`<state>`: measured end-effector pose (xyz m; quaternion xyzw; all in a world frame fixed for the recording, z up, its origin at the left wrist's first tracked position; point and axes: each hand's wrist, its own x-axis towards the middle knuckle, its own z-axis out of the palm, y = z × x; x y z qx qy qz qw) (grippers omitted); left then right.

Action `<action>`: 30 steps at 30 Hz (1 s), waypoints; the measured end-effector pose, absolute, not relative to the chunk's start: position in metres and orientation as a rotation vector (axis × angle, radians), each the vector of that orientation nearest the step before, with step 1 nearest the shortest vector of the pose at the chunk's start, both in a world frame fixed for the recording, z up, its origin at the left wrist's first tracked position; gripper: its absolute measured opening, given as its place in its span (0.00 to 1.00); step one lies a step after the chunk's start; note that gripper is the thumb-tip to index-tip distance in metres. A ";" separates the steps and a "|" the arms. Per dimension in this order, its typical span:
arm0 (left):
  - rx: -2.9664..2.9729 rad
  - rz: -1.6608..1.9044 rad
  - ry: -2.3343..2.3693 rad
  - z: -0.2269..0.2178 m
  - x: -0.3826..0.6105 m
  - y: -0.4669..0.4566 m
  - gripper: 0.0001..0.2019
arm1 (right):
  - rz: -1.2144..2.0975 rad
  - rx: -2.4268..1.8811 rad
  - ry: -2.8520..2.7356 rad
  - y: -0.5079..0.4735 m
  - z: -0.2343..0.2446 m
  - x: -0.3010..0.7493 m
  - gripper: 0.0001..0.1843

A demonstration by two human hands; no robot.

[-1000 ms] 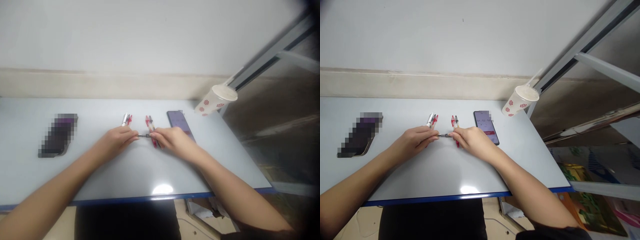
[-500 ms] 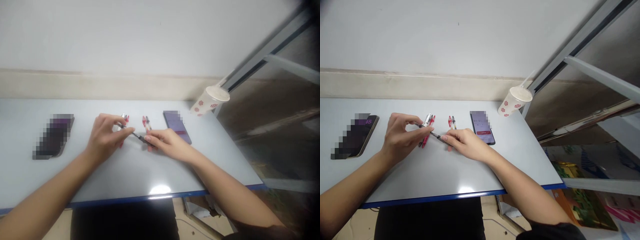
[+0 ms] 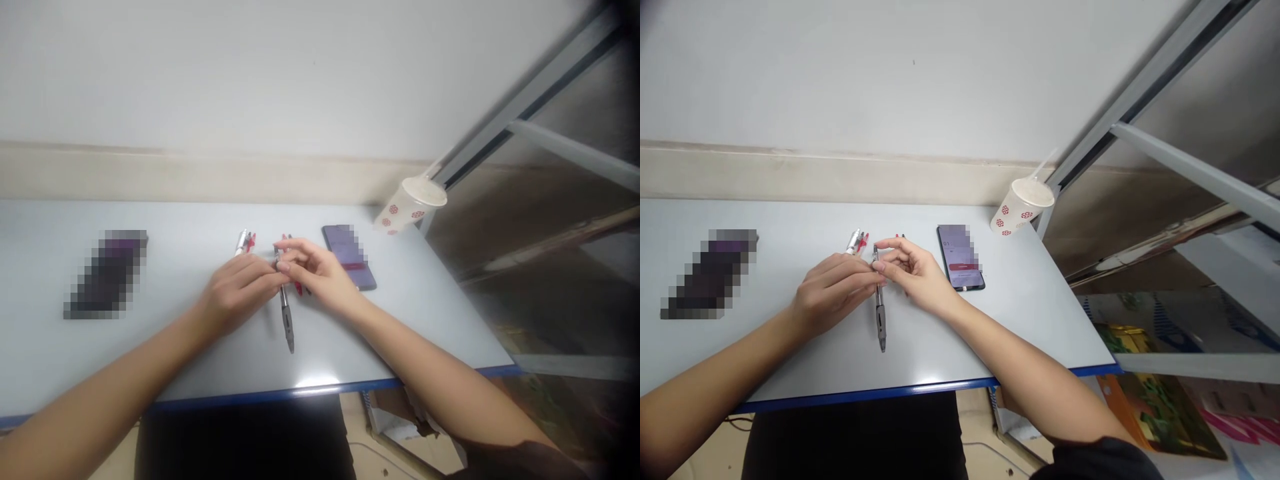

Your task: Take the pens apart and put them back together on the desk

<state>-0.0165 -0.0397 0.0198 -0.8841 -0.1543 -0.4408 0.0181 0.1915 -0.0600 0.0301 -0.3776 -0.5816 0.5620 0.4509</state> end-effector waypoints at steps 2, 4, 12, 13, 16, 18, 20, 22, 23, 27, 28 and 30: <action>-2.761 -1.339 -0.476 0.018 -0.016 -0.038 0.11 | 1.374 -0.930 -1.410 -0.057 0.028 0.193 0.18; -2.796 -1.309 -0.471 0.017 -0.015 -0.036 0.10 | 1.333 -0.933 -1.410 -0.053 0.026 0.196 0.19; -2.828 -1.052 -1.030 0.018 -0.022 -0.032 0.06 | 1.186 -1.022 -1.407 -0.033 0.025 0.205 0.17; -2.806 -0.966 -1.182 0.019 -0.023 -0.032 0.05 | 1.167 -1.035 -1.413 -0.030 0.026 0.205 0.15; -2.753 -0.582 -1.651 0.027 -0.025 -0.031 0.10 | 1.142 -1.053 -1.468 -0.018 0.030 0.202 0.10; -2.728 -0.350 -1.886 0.032 -0.023 -0.031 0.12 | 1.147 -1.036 -1.515 -0.009 0.029 0.200 0.10; -2.710 -0.236 -2.010 0.036 -0.021 -0.030 0.12 | 1.166 -1.021 -1.553 0.000 0.026 0.197 0.11; -2.704 -0.212 -2.042 0.037 -0.019 -0.029 0.11 | 1.169 -1.017 -1.557 0.006 0.022 0.196 0.11; -2.703 -0.210 -2.043 0.037 -0.019 -0.028 0.10 | 1.162 -1.017 -1.549 0.008 0.020 0.196 0.12; -2.692 -0.206 -2.026 0.033 -0.020 -0.027 0.12 | 1.112 -0.992 -1.520 0.005 0.019 0.201 0.18; -2.691 -0.204 -2.015 0.032 -0.021 -0.027 0.12 | 1.099 -0.989 -1.520 0.003 0.019 0.203 0.17; -2.695 -0.192 -1.986 0.031 -0.021 -0.028 0.12 | 1.076 -0.995 -1.523 0.000 0.020 0.206 0.13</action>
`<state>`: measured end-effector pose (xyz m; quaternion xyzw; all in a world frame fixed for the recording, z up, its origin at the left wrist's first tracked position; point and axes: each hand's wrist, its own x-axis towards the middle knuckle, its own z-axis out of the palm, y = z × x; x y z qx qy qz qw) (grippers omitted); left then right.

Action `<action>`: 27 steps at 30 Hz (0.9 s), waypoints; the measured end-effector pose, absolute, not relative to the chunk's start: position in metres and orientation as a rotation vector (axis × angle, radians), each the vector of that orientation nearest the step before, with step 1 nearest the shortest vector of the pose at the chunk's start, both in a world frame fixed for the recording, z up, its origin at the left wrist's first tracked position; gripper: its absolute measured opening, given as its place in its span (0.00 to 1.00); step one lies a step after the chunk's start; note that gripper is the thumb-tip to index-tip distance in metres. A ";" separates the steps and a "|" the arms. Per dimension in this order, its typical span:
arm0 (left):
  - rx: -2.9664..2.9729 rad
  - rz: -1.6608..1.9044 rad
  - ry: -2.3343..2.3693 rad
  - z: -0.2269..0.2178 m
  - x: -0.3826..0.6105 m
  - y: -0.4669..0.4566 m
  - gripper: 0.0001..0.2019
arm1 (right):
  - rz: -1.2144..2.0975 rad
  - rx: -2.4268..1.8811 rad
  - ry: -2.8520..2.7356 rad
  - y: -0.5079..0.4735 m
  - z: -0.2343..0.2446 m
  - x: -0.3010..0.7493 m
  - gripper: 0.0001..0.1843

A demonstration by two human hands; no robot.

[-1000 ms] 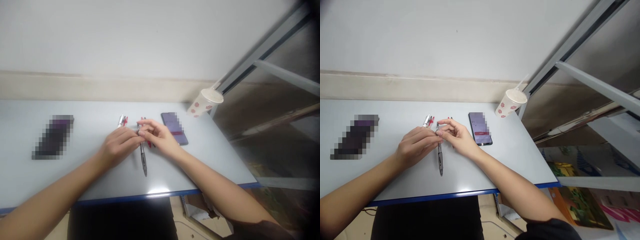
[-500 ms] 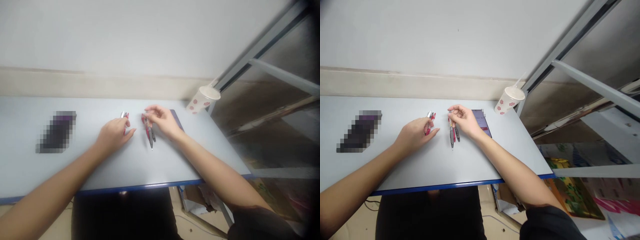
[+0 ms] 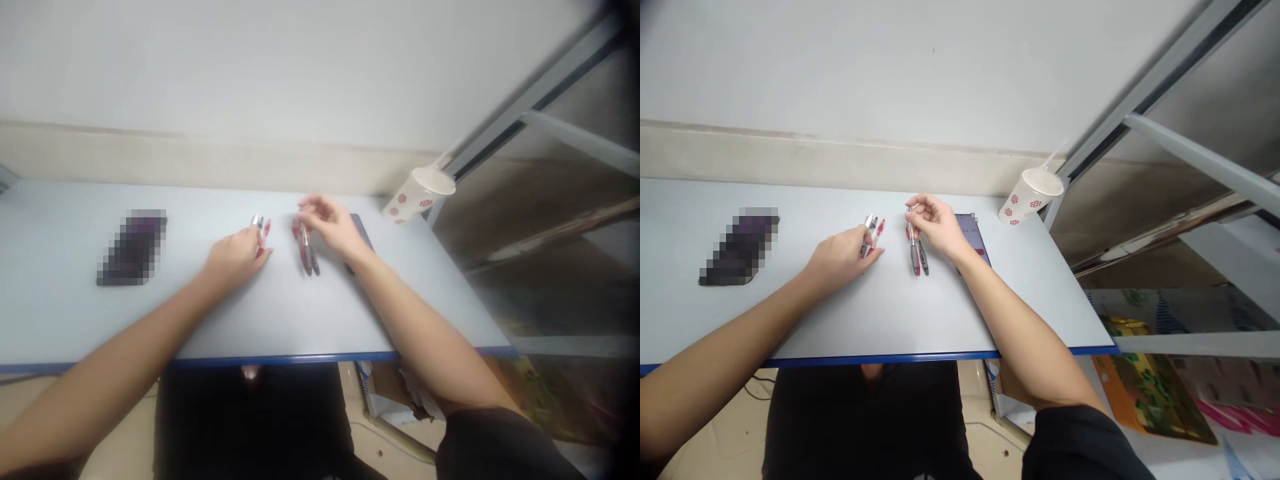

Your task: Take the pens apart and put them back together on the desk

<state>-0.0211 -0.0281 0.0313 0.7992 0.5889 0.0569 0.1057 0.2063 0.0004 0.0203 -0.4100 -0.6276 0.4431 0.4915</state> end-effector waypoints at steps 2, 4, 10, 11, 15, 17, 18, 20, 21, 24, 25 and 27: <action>2.382 0.147 1.722 0.031 -0.021 -0.029 0.12 | 1.069 -1.000 -1.526 -0.001 0.020 0.208 0.12; 2.406 0.127 1.714 0.032 -0.020 -0.030 0.12 | 1.094 -0.991 -1.535 -0.001 0.018 0.208 0.13; 2.407 0.081 1.741 0.034 -0.017 -0.030 0.12 | 1.131 -0.995 -1.512 0.001 0.016 0.206 0.16; 2.403 0.081 1.742 0.035 -0.017 -0.030 0.12 | 1.125 -1.005 -1.503 0.001 0.016 0.207 0.16; 2.413 0.094 1.727 0.035 -0.017 -0.030 0.13 | 1.106 -1.044 -1.511 0.003 0.017 0.208 0.12; 2.409 0.103 1.714 0.035 -0.017 -0.030 0.12 | 1.130 -1.041 -1.532 0.004 0.016 0.208 0.10; 2.399 0.113 1.710 0.035 -0.017 -0.030 0.12 | 1.147 -1.034 -1.541 0.004 0.016 0.207 0.10; 2.368 0.149 1.700 0.035 -0.018 -0.029 0.12 | 1.179 -1.019 -1.550 0.003 0.015 0.204 0.11; 2.353 0.172 1.691 0.035 -0.018 -0.029 0.12 | 1.191 -1.016 -1.556 0.003 0.014 0.202 0.12; 2.317 0.238 1.665 0.033 -0.020 -0.027 0.12 | 1.195 -1.033 -1.582 0.000 0.015 0.198 0.11; 2.310 0.255 1.662 0.033 -0.020 -0.027 0.12 | 1.181 -1.036 -1.591 0.000 0.016 0.197 0.11; 2.299 0.280 1.669 0.032 -0.020 -0.026 0.12 | 1.147 -1.032 -1.603 0.000 0.017 0.196 0.13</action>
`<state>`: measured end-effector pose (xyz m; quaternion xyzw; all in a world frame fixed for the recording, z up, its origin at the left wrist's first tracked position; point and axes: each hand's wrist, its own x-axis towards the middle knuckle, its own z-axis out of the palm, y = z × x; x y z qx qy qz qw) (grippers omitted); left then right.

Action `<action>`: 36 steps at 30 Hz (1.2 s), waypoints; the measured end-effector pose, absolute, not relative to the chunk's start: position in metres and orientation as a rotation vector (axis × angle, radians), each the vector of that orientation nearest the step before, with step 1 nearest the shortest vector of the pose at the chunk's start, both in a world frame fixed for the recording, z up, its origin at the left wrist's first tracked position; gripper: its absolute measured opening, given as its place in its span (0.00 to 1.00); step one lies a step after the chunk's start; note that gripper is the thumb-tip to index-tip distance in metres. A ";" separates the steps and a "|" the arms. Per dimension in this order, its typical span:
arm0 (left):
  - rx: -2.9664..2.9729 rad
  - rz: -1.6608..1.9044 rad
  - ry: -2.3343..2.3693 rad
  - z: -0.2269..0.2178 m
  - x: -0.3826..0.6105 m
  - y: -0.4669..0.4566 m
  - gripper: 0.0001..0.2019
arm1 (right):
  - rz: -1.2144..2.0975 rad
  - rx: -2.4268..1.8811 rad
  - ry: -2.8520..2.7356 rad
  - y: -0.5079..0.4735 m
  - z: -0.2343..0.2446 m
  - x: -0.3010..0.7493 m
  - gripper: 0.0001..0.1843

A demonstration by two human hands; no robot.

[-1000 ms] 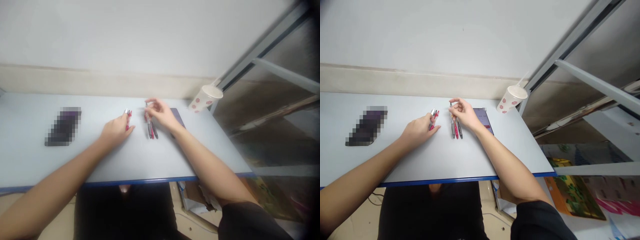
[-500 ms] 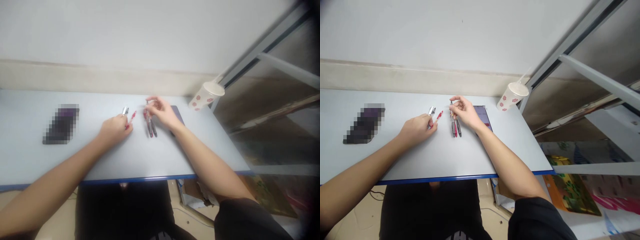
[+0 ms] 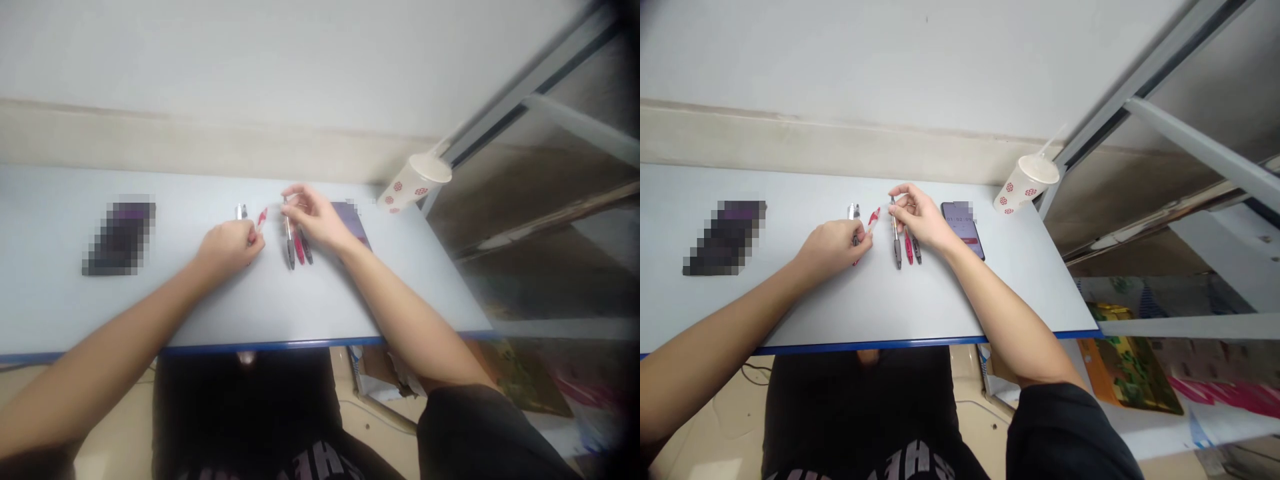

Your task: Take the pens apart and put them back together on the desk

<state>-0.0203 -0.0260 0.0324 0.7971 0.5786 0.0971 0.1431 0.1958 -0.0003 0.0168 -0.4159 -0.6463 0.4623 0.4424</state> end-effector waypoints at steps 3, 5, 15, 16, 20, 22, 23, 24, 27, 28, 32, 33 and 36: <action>2.277 0.270 1.676 0.033 -0.020 -0.026 0.13 | 1.125 -1.019 -1.620 0.003 0.017 0.194 0.13; 2.264 0.272 1.679 0.034 -0.020 -0.027 0.13 | 1.114 -1.010 -1.629 0.007 0.017 0.194 0.10; 2.144 0.615 1.634 0.033 -0.023 -0.022 0.12 | 1.143 -0.975 -1.611 0.012 0.018 0.197 0.15; 2.123 0.670 1.600 0.032 -0.024 -0.021 0.13 | 1.138 -0.980 -1.609 0.013 0.017 0.197 0.15; 2.158 0.887 1.431 0.029 -0.025 -0.022 0.12 | 1.132 -0.987 -1.631 0.018 0.013 0.197 0.13; 2.168 0.864 1.374 0.027 -0.025 -0.022 0.11 | 1.129 -1.003 -1.619 0.020 0.013 0.197 0.13; 2.156 0.819 1.361 0.026 -0.025 -0.023 0.11 | 1.123 -1.008 -1.613 0.021 0.012 0.197 0.13; 2.143 0.769 1.356 0.026 -0.025 -0.023 0.11 | 1.118 -1.006 -1.615 0.021 0.012 0.197 0.13; 2.144 0.728 1.408 0.026 -0.025 -0.023 0.11 | 1.128 -0.962 -1.647 0.021 0.011 0.198 0.13; 2.152 0.733 1.430 0.026 -0.025 -0.022 0.11 | 1.137 -0.949 -1.651 0.021 0.011 0.198 0.12; 2.158 0.717 1.437 0.029 -0.025 -0.022 0.11 | 1.133 -0.942 -1.618 0.019 0.008 0.197 0.14; 2.157 0.719 1.422 0.030 -0.025 -0.021 0.11 | 1.124 -0.956 -1.620 0.018 0.008 0.197 0.14; 2.139 0.747 1.391 0.029 -0.026 -0.021 0.12 | 1.082 -1.023 -1.659 0.016 0.009 0.196 0.10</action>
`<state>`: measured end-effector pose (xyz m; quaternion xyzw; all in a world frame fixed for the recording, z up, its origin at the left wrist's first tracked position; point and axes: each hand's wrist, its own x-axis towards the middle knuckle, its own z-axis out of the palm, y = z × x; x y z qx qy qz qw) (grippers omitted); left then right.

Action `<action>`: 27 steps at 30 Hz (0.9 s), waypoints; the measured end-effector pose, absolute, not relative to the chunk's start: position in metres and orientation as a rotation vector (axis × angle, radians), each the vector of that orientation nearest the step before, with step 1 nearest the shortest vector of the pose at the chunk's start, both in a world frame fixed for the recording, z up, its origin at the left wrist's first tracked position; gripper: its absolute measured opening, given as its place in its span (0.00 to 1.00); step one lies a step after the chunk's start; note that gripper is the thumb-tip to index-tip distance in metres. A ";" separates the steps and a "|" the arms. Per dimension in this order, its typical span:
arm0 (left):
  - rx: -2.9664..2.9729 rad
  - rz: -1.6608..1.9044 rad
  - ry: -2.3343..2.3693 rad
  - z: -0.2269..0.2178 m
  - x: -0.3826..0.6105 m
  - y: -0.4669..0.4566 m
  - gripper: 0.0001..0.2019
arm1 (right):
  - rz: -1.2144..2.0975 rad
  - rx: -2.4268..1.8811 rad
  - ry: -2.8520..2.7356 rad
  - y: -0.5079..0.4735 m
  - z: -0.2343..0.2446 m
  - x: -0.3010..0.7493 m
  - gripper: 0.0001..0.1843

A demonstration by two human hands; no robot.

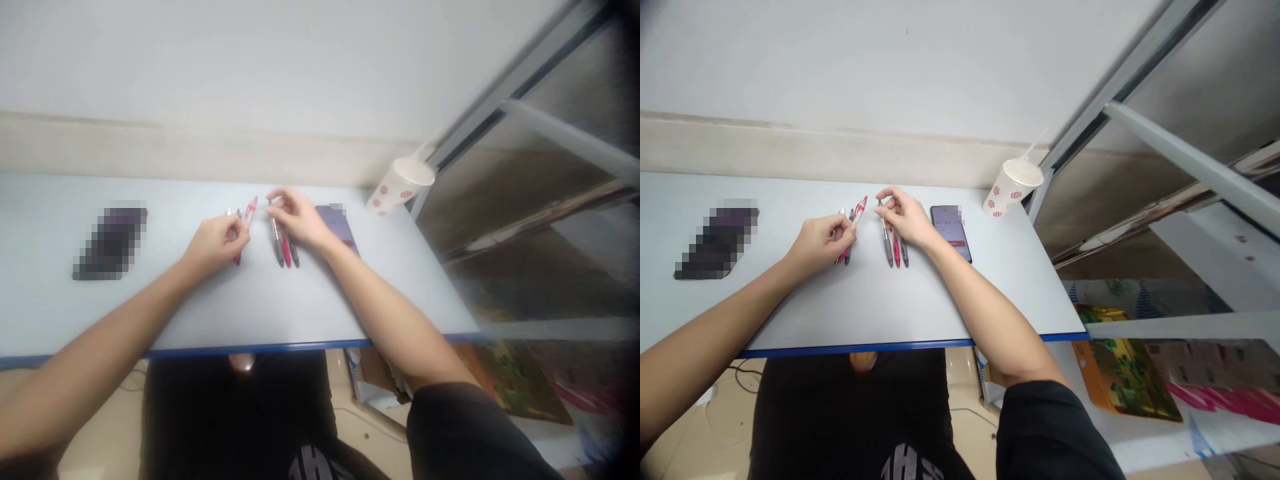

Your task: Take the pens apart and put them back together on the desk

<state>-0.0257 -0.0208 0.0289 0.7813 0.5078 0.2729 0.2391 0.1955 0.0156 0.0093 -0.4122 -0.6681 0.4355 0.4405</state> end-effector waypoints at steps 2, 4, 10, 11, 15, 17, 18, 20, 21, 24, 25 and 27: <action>2.134 0.810 1.396 0.028 -0.026 -0.021 0.12 | 1.067 -1.051 -1.694 0.014 0.011 0.195 0.07; 2.122 0.916 1.420 0.026 -0.025 -0.021 0.11 | 1.065 -1.057 -1.702 0.014 0.013 0.195 0.05; 1.764 1.056 1.351 0.027 -0.021 -0.024 0.13 | 1.087 -1.026 -1.671 0.015 0.013 0.195 0.05; 1.707 1.057 1.334 0.028 -0.020 -0.024 0.13 | 1.101 -1.020 -1.666 0.016 0.013 0.195 0.06; 1.543 1.027 1.268 0.029 -0.015 -0.026 0.11 | 1.108 -0.989 -1.653 0.015 0.010 0.195 0.09; 1.494 1.001 1.230 0.030 -0.014 -0.027 0.13 | 1.098 -0.992 -1.672 0.016 0.009 0.196 0.08; 1.478 0.987 1.215 0.030 -0.014 -0.027 0.15 | 1.092 -0.998 -1.681 0.016 0.008 0.197 0.07; 1.455 0.944 1.188 0.031 -0.014 -0.028 0.19 | 1.091 -0.999 -1.687 0.015 0.008 0.197 0.06; 1.439 0.924 1.175 0.032 -0.014 -0.028 0.23 | 1.099 -0.987 -1.682 0.015 0.008 0.197 0.07; 1.379 0.909 1.126 0.034 -0.014 -0.028 0.40 | 1.147 -0.946 -1.678 0.012 0.008 0.197 0.10; 1.359 0.914 1.114 0.035 -0.015 -0.028 0.45 | 1.159 -0.948 -1.682 0.010 0.009 0.197 0.10; 1.331 0.904 1.091 0.037 -0.016 -0.028 0.52 | 1.166 -0.974 -1.681 0.009 0.009 0.197 0.10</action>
